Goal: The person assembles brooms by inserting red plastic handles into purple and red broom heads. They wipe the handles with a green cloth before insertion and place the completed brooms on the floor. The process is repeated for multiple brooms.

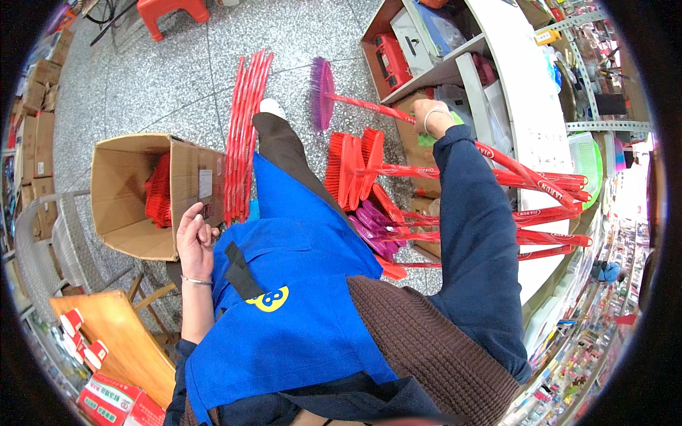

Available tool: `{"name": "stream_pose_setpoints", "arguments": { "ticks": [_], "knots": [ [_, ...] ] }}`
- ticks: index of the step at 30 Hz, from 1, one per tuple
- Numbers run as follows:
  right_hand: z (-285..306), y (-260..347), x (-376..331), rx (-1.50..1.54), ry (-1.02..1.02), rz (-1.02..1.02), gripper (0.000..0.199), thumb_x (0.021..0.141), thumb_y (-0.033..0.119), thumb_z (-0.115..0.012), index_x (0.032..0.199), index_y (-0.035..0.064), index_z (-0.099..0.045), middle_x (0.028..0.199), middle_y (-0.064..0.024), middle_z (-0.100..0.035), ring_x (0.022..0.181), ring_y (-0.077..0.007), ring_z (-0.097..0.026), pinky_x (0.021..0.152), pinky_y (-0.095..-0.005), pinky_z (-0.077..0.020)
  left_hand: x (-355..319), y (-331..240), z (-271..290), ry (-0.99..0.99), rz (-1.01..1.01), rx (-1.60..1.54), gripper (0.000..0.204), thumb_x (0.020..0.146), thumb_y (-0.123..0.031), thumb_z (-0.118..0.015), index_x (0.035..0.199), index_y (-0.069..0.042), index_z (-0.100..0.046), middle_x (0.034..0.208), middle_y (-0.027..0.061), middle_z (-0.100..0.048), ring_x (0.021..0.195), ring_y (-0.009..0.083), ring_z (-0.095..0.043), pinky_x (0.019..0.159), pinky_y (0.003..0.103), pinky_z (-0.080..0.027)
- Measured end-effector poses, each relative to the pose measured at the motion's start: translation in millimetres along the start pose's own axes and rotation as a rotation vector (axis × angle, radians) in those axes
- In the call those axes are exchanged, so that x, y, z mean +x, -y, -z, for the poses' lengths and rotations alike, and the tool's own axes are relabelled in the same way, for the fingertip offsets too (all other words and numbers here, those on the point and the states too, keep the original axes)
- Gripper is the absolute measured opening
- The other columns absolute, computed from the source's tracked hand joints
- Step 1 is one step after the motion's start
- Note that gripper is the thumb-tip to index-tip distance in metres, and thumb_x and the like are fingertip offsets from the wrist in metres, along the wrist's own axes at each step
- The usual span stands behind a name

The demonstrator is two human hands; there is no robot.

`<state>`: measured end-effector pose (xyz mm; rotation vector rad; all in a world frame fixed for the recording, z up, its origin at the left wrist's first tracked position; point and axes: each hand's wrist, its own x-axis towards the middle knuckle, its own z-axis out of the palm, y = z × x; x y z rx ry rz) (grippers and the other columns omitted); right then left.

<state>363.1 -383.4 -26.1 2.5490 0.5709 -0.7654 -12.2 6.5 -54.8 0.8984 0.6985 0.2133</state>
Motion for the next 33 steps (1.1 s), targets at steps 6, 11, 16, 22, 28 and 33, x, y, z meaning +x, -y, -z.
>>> {"name": "stream_pose_setpoints", "arguments": {
  "ticks": [6, 11, 16, 22, 28, 33],
  "knots": [
    [17, -5, 18, -0.036, -0.027, 0.091, 0.031, 0.065, 0.014, -0.072, 0.094, 0.0060, -0.070, 0.099, -0.0165, -0.067, 0.094, -0.0291, -0.065, 0.080, -0.0379, -0.0516, 2, 2, 0, 0.017, 0.021, -0.024, 0.025, 0.091, -0.008, -0.049, 0.115, -0.002, -0.055, 0.054, -0.0041, -0.037, 0.046, 0.0064, -0.035, 0.058, 0.026, -0.043],
    [9, -10, 41, -0.176, 0.015, 0.019, 0.028, 0.070, 0.015, -0.071, 0.096, 0.0076, -0.070, 0.101, -0.0121, -0.068, 0.094, -0.0245, -0.066, 0.078, -0.0350, -0.0525, 6, 5, 1, -0.061, 0.035, -0.017, 0.026, 0.092, -0.007, -0.049, 0.116, -0.002, -0.054, 0.054, -0.0043, -0.037, 0.046, 0.0062, -0.035, 0.059, 0.025, -0.045],
    [-28, -10, 60, -0.301, -0.113, -0.088, 0.018, 0.081, 0.021, -0.061, 0.095, 0.0155, -0.071, 0.098, -0.0043, -0.070, 0.093, -0.0193, -0.066, 0.077, -0.0358, -0.0478, 8, 7, 6, -0.049, 0.041, -0.010, 0.024, 0.092, -0.008, -0.049, 0.115, -0.002, -0.054, 0.054, -0.0038, -0.038, 0.046, 0.0063, -0.036, 0.058, 0.025, -0.045],
    [-60, -41, 80, -0.403, -0.240, -0.133, 0.020, 0.086, 0.024, -0.052, 0.092, 0.0196, -0.070, 0.094, -0.0007, -0.068, 0.095, -0.0175, -0.061, 0.082, -0.0350, -0.0386, 14, 10, 0, -0.074, 0.070, -0.001, 0.024, 0.092, -0.009, -0.049, 0.114, -0.003, -0.054, 0.053, -0.0037, -0.039, 0.045, 0.0063, -0.036, 0.057, 0.026, -0.045],
    [-90, -54, 88, -0.349, -0.374, -0.096, 0.021, 0.086, 0.023, -0.048, 0.087, 0.0203, -0.069, 0.093, -0.0003, -0.067, 0.098, -0.0172, -0.057, 0.087, -0.0363, -0.0365, 16, 10, -3, -0.082, 0.081, 0.025, 0.023, 0.092, -0.009, -0.048, 0.113, -0.002, -0.054, 0.053, -0.0036, -0.039, 0.045, 0.0061, -0.036, 0.057, 0.026, -0.046],
    [-98, -65, 78, -0.347, -0.318, 0.005, 0.023, 0.087, 0.024, -0.048, 0.084, 0.0186, -0.070, 0.087, -0.0001, -0.068, 0.095, -0.0182, -0.057, 0.087, -0.0388, -0.0340, 18, 9, -2, -0.089, 0.097, 0.030, 0.024, 0.091, -0.009, -0.049, 0.113, -0.001, -0.054, 0.053, -0.0034, -0.039, 0.045, 0.0063, -0.037, 0.057, 0.026, -0.046]
  ]
}}
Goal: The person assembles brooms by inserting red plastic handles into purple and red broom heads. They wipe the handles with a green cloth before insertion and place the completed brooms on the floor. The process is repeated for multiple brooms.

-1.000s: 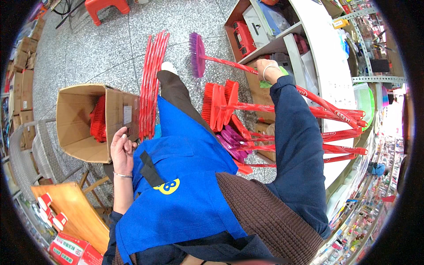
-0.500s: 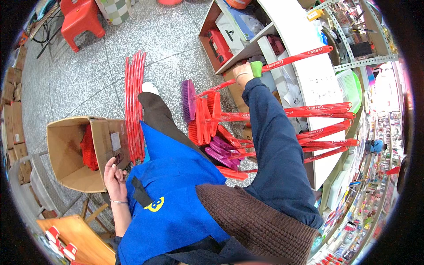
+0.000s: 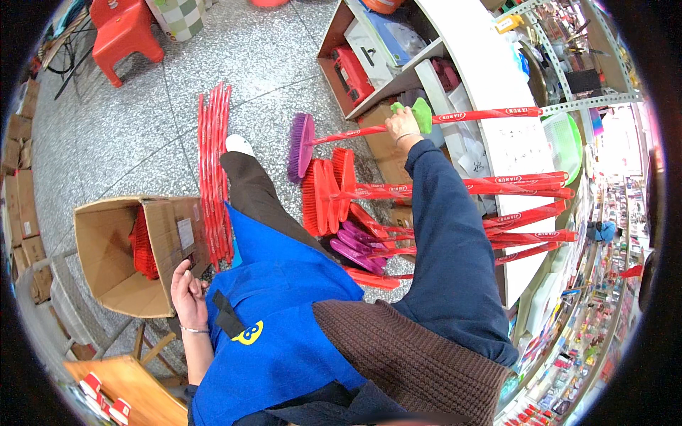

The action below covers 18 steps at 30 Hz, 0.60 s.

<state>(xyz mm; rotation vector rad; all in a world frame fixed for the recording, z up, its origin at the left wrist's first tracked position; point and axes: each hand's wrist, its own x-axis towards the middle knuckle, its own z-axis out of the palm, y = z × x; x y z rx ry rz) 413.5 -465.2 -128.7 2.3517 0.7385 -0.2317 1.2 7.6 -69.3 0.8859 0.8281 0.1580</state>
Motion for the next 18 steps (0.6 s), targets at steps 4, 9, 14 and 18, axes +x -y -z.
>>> {"name": "stream_pose_setpoints", "arguments": {
  "ticks": [4, 9, 14, 18],
  "knots": [
    [5, -2, -5, -0.031, -0.068, 0.020, 0.023, 0.086, 0.023, -0.048, 0.081, 0.0179, -0.070, 0.086, 0.0000, -0.068, 0.095, -0.0174, -0.056, 0.087, -0.0376, -0.0338, 4, 3, -3, 0.007, 0.020, 0.007, 0.024, 0.091, -0.009, -0.049, 0.113, -0.002, -0.054, 0.053, -0.0032, -0.040, 0.045, 0.0065, -0.037, 0.057, 0.027, -0.046],
    [12, -5, -5, -0.039, -0.058, 0.072, 0.022, 0.085, 0.023, -0.049, 0.078, 0.0181, -0.070, 0.085, -0.0002, -0.068, 0.095, -0.0176, -0.056, 0.086, -0.0371, -0.0342, 9, 7, -6, 0.029, 0.039, 0.026, 0.024, 0.091, -0.009, -0.050, 0.113, -0.003, -0.055, 0.053, -0.0032, -0.040, 0.046, 0.0064, -0.037, 0.057, 0.027, -0.046],
    [8, -10, -5, -0.009, -0.075, 0.052, 0.022, 0.086, 0.023, -0.049, 0.080, 0.0184, -0.069, 0.086, 0.0004, -0.068, 0.098, -0.0177, -0.055, 0.089, -0.0383, -0.0337, 9, 11, -5, 0.044, 0.044, 0.036, 0.025, 0.090, -0.008, -0.050, 0.114, -0.003, -0.055, 0.054, -0.0036, -0.041, 0.046, 0.0061, -0.038, 0.057, 0.028, -0.046],
    [3, -3, -8, -0.015, -0.060, -0.021, 0.022, 0.085, 0.022, -0.049, 0.081, 0.0185, -0.070, 0.084, 0.0001, -0.067, 0.098, -0.0176, -0.055, 0.090, -0.0390, -0.0332, 8, 11, -2, 0.040, 0.047, 0.021, 0.025, 0.090, -0.008, -0.050, 0.114, -0.004, -0.055, 0.054, -0.0038, -0.041, 0.046, 0.0061, -0.038, 0.058, 0.028, -0.046]
  ]
}}
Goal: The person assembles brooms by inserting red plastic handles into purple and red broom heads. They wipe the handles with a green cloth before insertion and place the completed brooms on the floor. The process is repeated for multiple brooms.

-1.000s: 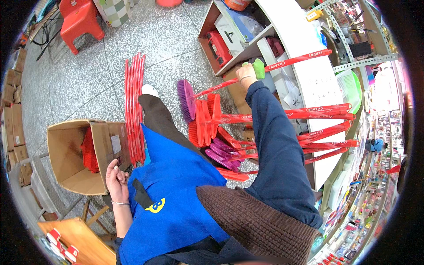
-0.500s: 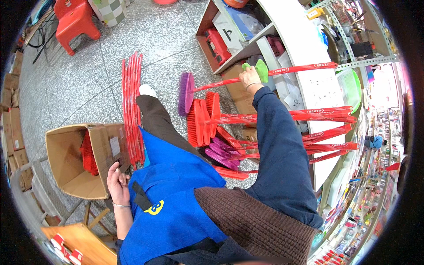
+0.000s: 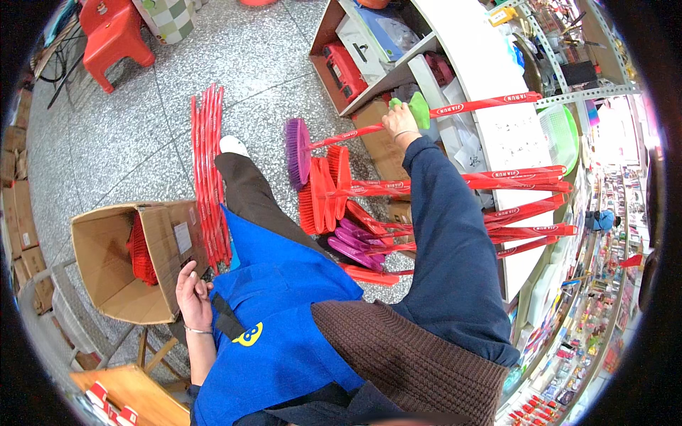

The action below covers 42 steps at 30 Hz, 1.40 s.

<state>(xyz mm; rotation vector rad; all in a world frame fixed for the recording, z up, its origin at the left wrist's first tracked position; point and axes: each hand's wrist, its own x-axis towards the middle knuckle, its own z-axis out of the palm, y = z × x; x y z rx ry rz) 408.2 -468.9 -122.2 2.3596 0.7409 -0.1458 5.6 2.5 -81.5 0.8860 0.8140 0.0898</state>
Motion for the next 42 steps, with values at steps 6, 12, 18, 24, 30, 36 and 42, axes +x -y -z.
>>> {"name": "stream_pose_setpoints", "arguments": {
  "ticks": [6, 12, 18, 24, 30, 36, 42],
  "knots": [
    [-3, 2, -13, 0.091, -0.054, -0.019, 0.020, 0.083, 0.022, -0.051, 0.076, 0.0185, -0.069, 0.081, 0.0002, -0.066, 0.097, -0.0183, -0.055, 0.092, -0.0418, -0.0329, -1, -2, 1, 0.053, -0.004, 0.013, 0.025, 0.091, -0.008, -0.049, 0.114, -0.003, -0.055, 0.055, -0.0038, -0.040, 0.047, 0.0061, -0.038, 0.059, 0.028, -0.046],
    [-3, 16, -15, 0.090, -0.037, 0.071, 0.013, 0.080, 0.019, -0.053, 0.083, 0.0162, -0.065, 0.088, -0.0027, -0.065, 0.103, -0.0215, -0.054, 0.096, -0.0422, -0.0338, 1, 1, -2, 0.083, 0.009, 0.017, 0.026, 0.091, -0.009, -0.049, 0.115, -0.002, -0.054, 0.055, -0.0037, -0.040, 0.048, 0.0063, -0.038, 0.060, 0.028, -0.045],
    [-8, 21, -21, 0.061, -0.039, 0.089, 0.014, 0.082, 0.020, -0.052, 0.087, 0.0172, -0.064, 0.091, -0.0022, -0.064, 0.103, -0.0189, -0.055, 0.095, -0.0391, -0.0349, 1, -1, 1, 0.024, 0.039, 0.038, 0.027, 0.091, -0.011, -0.050, 0.116, -0.003, -0.054, 0.055, -0.0036, -0.040, 0.049, 0.0066, -0.038, 0.060, 0.028, -0.045],
    [-3, 17, -24, 0.140, -0.096, 0.166, 0.012, 0.082, 0.020, -0.051, 0.079, 0.0182, -0.062, 0.083, 0.0002, -0.064, 0.090, -0.0188, -0.059, 0.087, -0.0378, -0.0381, -1, 0, -2, 0.021, 0.037, 0.037, 0.027, 0.091, -0.011, -0.050, 0.117, -0.003, -0.053, 0.055, -0.0036, -0.041, 0.048, 0.0067, -0.038, 0.060, 0.028, -0.045],
    [1, 7, -26, 0.286, -0.130, 0.247, 0.014, 0.081, 0.015, -0.050, 0.091, 0.0137, -0.060, 0.087, -0.0060, -0.063, 0.090, -0.0231, -0.060, 0.080, -0.0386, -0.0446, -4, -3, -10, 0.026, 0.023, 0.052, 0.025, 0.089, -0.011, -0.053, 0.112, -0.002, -0.056, 0.061, -0.0042, -0.044, 0.048, 0.0056, -0.038, 0.056, 0.026, -0.048],
    [65, 14, 2, 0.549, -0.498, 0.140, 0.035, 0.081, 0.009, -0.047, 0.114, 0.0110, -0.058, 0.111, -0.0098, -0.062, 0.107, -0.0252, -0.057, 0.096, -0.0409, -0.0401, -12, 3, -14, -0.052, 0.002, 0.048, 0.022, 0.085, -0.009, -0.057, 0.106, -0.003, -0.059, 0.066, -0.0023, -0.050, 0.052, 0.0068, -0.045, 0.056, 0.026, -0.049],
    [191, 136, 30, 1.506, -0.653, 0.338, 0.037, 0.076, -0.008, -0.054, 0.109, 0.0074, -0.062, 0.106, -0.0103, -0.065, 0.100, -0.0209, -0.061, 0.088, -0.0316, -0.0475, -6, 3, -23, 0.016, -0.086, 0.045, 0.032, 0.086, -0.008, -0.058, 0.117, -0.005, -0.053, 0.084, 0.0042, -0.057, 0.066, 0.0108, -0.052, 0.060, 0.026, -0.050]
  ]
}}
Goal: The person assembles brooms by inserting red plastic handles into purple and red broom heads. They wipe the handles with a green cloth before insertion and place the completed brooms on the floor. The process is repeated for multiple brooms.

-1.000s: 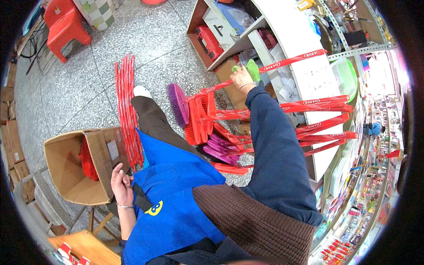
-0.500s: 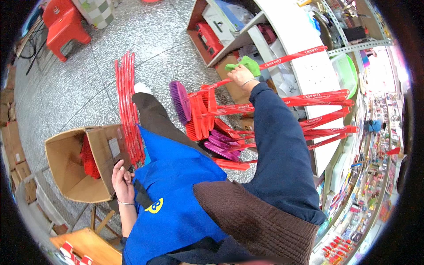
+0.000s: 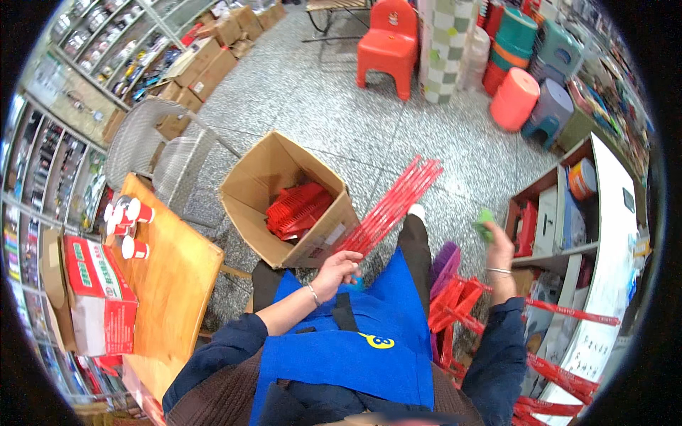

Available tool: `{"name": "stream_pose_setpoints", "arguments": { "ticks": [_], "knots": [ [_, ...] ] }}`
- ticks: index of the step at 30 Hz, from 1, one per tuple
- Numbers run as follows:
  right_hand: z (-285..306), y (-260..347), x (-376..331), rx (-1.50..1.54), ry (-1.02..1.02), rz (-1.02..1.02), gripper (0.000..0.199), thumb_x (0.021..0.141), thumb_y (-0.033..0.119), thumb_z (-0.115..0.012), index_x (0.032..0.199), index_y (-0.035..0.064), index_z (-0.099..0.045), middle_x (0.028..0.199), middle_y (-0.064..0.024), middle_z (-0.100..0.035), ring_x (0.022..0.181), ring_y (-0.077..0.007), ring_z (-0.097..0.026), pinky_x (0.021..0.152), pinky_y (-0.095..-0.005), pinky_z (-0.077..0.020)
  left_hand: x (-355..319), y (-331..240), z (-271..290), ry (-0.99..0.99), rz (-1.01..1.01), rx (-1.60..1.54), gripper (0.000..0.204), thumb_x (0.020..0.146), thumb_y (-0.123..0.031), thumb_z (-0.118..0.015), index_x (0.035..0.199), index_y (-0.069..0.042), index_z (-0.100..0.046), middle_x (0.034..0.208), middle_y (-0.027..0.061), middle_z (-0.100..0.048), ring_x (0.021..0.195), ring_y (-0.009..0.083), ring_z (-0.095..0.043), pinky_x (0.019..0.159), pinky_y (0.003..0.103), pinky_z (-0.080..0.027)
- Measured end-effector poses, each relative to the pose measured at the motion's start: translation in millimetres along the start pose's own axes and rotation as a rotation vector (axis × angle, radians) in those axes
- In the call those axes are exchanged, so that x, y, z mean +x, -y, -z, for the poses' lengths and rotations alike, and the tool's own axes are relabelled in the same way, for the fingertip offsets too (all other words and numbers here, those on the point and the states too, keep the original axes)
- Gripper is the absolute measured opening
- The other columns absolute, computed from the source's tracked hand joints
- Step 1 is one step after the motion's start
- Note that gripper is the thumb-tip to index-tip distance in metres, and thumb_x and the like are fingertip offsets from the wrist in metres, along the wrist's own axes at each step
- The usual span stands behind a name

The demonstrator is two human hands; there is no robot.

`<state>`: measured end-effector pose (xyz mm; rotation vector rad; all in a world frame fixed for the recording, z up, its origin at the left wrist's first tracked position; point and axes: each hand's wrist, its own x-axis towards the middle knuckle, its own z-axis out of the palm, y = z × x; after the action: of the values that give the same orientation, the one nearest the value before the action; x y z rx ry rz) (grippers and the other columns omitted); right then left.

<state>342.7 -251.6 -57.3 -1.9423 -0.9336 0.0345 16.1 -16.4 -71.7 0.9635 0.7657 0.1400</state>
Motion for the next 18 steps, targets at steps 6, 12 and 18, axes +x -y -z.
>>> {"name": "stream_pose_setpoints", "arguments": {
  "ticks": [6, 12, 18],
  "knots": [
    [-146, 153, -13, 0.643, 0.453, -0.025, 0.039, 0.082, -0.009, -0.054, 0.119, 0.0047, -0.056, 0.106, -0.0068, -0.063, 0.102, -0.0151, -0.057, 0.090, -0.0281, -0.0443, -4, -15, -12, 0.017, -0.392, -0.031, 0.049, 0.085, -0.008, -0.062, 0.130, -0.007, -0.044, 0.115, 0.0063, -0.057, 0.099, 0.0146, -0.056, 0.075, 0.029, -0.052],
    [-173, 189, -57, 0.771, 0.395, -0.269, 0.061, 0.076, 0.011, -0.073, 0.129, 0.0015, -0.044, 0.115, -0.0106, -0.060, 0.105, -0.0174, -0.057, 0.091, -0.0311, -0.0452, -12, -19, 2, -0.059, -0.316, 0.132, 0.031, 0.084, -0.009, -0.063, 0.114, -0.005, -0.054, 0.097, 0.0020, -0.062, 0.087, 0.0106, -0.059, 0.075, 0.027, -0.050],
    [-165, 149, -100, 0.790, 0.611, -0.721, 0.046, 0.076, 0.008, -0.072, 0.117, 0.0002, -0.052, 0.106, -0.0074, -0.062, 0.091, -0.0152, -0.060, 0.078, -0.0295, -0.0498, -2, 11, -5, 0.070, -0.183, 0.080, 0.030, 0.086, -0.010, -0.060, 0.115, -0.003, -0.053, 0.105, 0.0047, -0.062, 0.093, 0.0130, -0.059, 0.083, 0.029, -0.049]
  ]
}}
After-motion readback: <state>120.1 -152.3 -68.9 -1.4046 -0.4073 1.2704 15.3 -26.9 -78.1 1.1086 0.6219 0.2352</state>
